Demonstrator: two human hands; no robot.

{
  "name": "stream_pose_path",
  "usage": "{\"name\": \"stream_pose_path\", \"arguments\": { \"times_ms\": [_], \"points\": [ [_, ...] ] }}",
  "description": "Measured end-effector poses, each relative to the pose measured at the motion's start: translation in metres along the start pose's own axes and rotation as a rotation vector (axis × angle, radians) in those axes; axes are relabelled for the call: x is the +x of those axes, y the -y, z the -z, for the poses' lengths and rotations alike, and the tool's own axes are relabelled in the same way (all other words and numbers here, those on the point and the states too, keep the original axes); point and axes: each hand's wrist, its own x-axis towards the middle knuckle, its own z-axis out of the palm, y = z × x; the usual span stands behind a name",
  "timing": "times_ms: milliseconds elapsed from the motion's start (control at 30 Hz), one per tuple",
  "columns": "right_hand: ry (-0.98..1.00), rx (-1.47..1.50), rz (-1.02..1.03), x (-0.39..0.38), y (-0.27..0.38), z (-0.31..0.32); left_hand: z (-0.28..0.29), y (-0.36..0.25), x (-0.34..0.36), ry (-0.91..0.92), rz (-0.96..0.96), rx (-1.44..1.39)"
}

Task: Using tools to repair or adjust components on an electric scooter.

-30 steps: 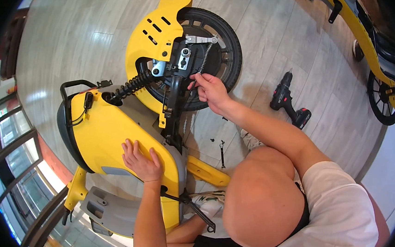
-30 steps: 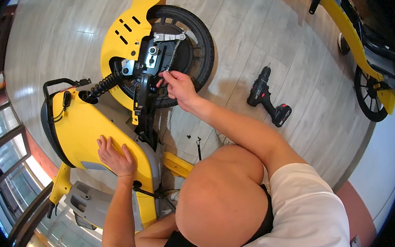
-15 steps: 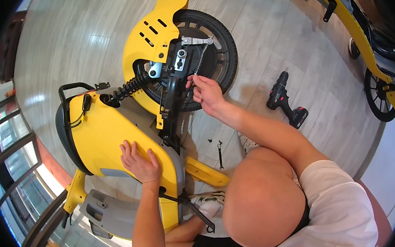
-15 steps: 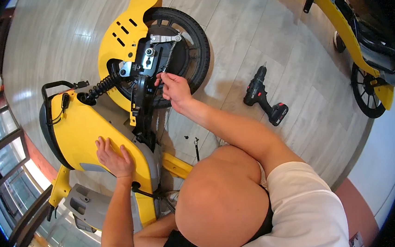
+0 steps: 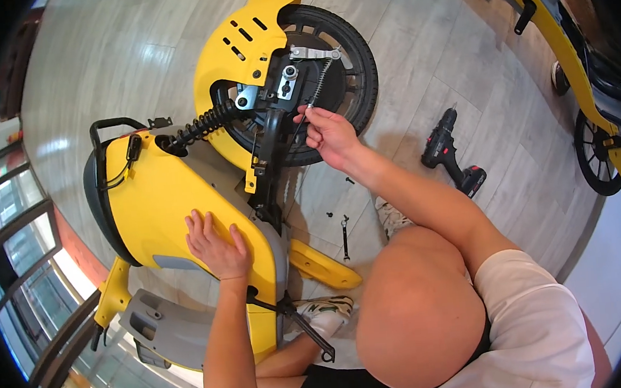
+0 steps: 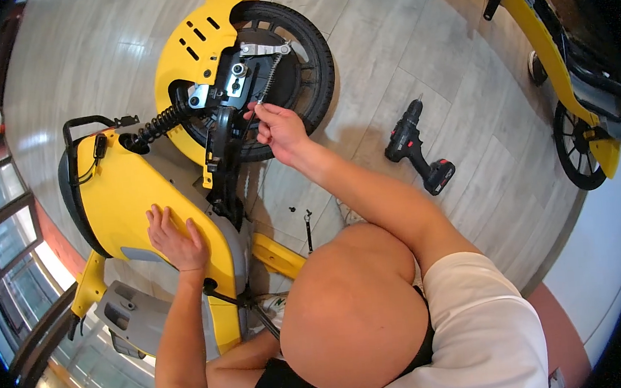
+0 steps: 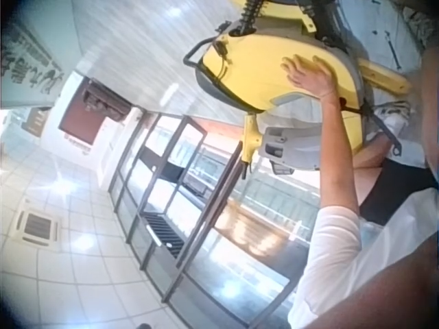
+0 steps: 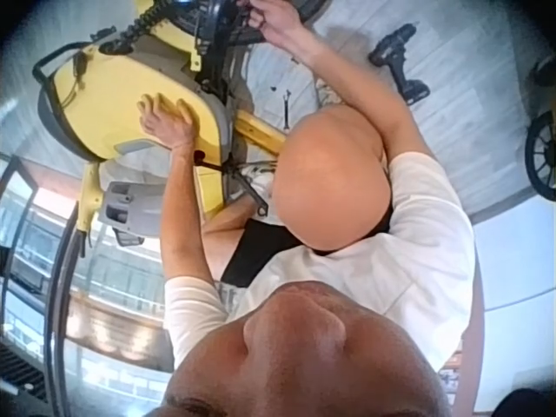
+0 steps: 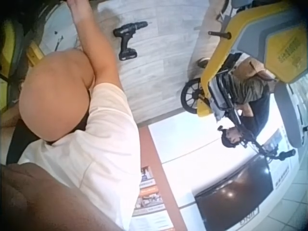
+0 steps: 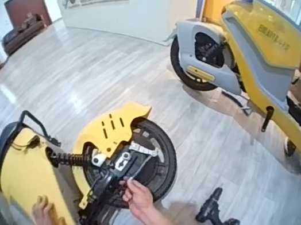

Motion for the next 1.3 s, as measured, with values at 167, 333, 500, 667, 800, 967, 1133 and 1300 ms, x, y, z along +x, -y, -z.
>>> {"name": "stream_pose_path", "arguments": {
  "times_ms": [167, 333, 500, 667, 800, 967, 1133, 1300],
  "points": [
    [-0.058, -0.081, 0.014, -0.002, -0.001, -0.004, 0.000, 0.002, -0.002, -0.022, -0.001, 0.005],
    [-0.078, -0.116, 0.031, -0.002, 0.002, -0.004, -0.002, 0.003, 0.000, -0.017, -0.005, -0.009],
    [0.000, -0.024, -0.028, 0.003, 0.008, 0.003, 0.000, 0.001, 0.000, -0.015, 0.002, -0.022],
    [-0.076, -0.058, -0.018, 0.006, 0.004, 0.000, -0.001, 0.004, -0.001, 0.007, 0.007, -0.011],
    [-0.051, -0.061, 0.008, 0.007, 0.004, 0.001, 0.000, 0.002, 0.000, 0.016, 0.015, -0.006],
    [-0.032, -0.075, 0.030, 0.000, -0.001, -0.005, 0.000, 0.002, 0.000, 0.005, 0.008, -0.011],
    [-0.052, -0.106, 0.020, -0.001, -0.001, -0.006, 0.000, 0.003, -0.002, 0.015, 0.014, 0.003],
    [-0.034, -0.041, -0.030, -0.001, 0.005, -0.003, 0.000, 0.003, 0.000, -0.008, 0.006, -0.026]
  ]
}}
